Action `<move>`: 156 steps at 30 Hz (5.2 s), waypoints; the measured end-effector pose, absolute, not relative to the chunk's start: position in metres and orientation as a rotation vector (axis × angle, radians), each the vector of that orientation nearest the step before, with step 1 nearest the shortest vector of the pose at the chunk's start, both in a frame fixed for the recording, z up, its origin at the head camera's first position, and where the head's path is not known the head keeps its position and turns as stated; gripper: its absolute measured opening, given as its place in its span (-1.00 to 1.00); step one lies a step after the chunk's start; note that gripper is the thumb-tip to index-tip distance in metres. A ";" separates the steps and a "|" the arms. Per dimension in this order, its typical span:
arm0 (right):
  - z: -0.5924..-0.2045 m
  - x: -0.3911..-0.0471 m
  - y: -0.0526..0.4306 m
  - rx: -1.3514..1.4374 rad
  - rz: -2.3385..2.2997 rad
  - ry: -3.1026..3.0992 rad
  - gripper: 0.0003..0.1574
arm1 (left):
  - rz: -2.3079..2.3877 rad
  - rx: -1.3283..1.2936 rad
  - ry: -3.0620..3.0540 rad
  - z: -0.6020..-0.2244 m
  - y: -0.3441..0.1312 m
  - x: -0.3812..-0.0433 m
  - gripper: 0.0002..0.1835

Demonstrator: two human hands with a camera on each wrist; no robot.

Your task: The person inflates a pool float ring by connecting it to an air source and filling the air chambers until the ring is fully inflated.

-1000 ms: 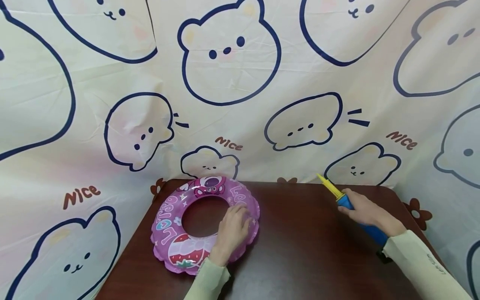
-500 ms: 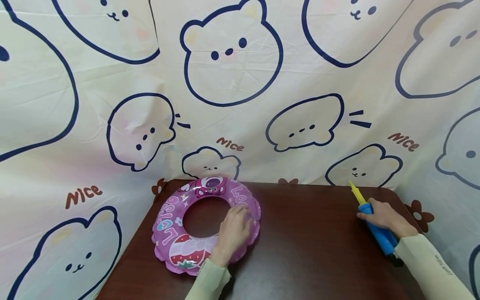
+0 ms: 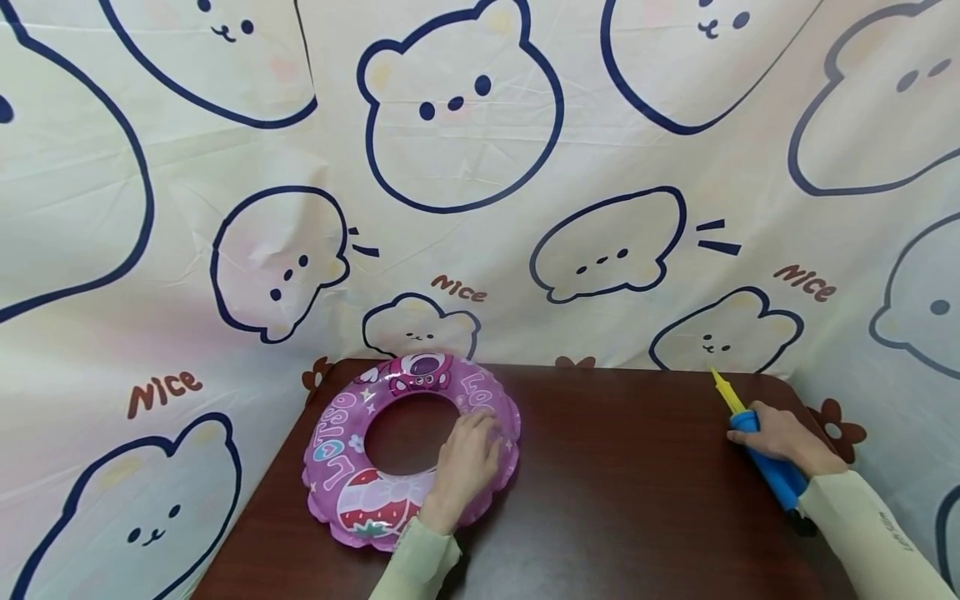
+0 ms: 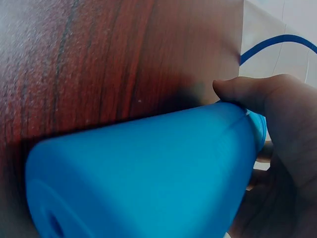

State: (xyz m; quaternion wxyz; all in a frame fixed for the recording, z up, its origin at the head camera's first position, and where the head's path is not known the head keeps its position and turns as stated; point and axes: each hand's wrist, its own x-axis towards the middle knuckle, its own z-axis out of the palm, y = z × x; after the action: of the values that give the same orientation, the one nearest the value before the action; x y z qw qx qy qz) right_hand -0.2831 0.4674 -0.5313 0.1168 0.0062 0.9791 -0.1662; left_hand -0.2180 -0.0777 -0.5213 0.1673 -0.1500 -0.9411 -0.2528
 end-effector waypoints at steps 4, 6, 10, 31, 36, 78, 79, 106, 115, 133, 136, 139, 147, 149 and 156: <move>-0.533 -0.282 0.467 0.042 -0.510 2.846 0.21 | -0.734 -0.420 -2.691 -0.522 -0.078 -0.217 -0.75; -0.533 -0.281 0.466 0.052 -0.514 2.837 0.21 | -0.738 -0.416 -2.695 -0.523 -0.079 -0.217 -0.75; -0.533 -0.281 0.464 0.075 -0.509 2.825 0.24 | -0.738 -0.414 -2.694 -0.524 -0.079 -0.217 -0.75; -0.532 -0.284 0.462 0.105 -0.476 2.810 0.40 | -0.785 -0.412 -2.697 -0.524 -0.080 -0.216 -0.75; -0.527 -0.281 0.462 0.074 -0.422 2.930 0.43 | -0.802 -0.424 -2.695 -0.524 -0.080 -0.218 -0.74; -0.553 -0.251 0.139 -0.861 -1.460 2.843 -0.66 | -0.817 -0.460 -2.651 -0.524 -0.084 -0.222 -0.76; -0.553 -0.251 0.138 -0.861 -1.475 2.831 -0.68 | -0.814 -0.460 -2.652 -0.524 -0.084 -0.222 -0.76; -0.546 -0.256 0.115 -0.721 -1.673 2.743 -0.81 | -0.816 -0.455 -2.666 -0.525 -0.084 -0.223 -0.75; -0.552 -0.256 0.107 -0.805 -1.693 2.831 -0.80 | -0.814 -0.436 -2.674 -0.527 -0.084 -0.224 -0.74; -0.549 -0.259 0.101 -1.207 -1.455 2.947 -0.71 | -0.847 -0.421 -2.651 -0.528 -0.082 -0.223 -0.74; -0.549 -0.260 0.100 -1.229 -1.433 2.949 -0.73 | -0.839 -0.416 -2.656 -0.528 -0.082 -0.223 -0.74; -0.549 -0.260 0.100 -1.221 -1.409 2.973 -0.73 | -0.832 -0.417 -2.653 -0.528 -0.083 -0.224 -0.76; -0.550 -0.262 0.098 -1.211 -1.371 2.974 -0.75 | -0.821 -0.425 -2.648 -0.528 -0.083 -0.223 -0.76; -0.550 -0.262 0.097 -1.232 -1.367 2.965 -0.75 | -0.824 -0.423 -2.654 -0.527 -0.082 -0.223 -0.75; -0.549 -0.260 0.092 -1.202 -1.304 3.044 -0.73 | -0.817 -0.424 -2.645 -0.528 -0.082 -0.222 -0.77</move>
State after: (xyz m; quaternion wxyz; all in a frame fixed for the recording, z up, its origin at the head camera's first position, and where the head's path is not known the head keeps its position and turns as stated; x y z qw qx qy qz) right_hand -0.2604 0.0925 -0.5489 -0.1895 -0.3351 0.8484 -0.3634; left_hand -0.2217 -0.0819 -0.5284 0.1697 -0.1492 -0.9307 -0.2876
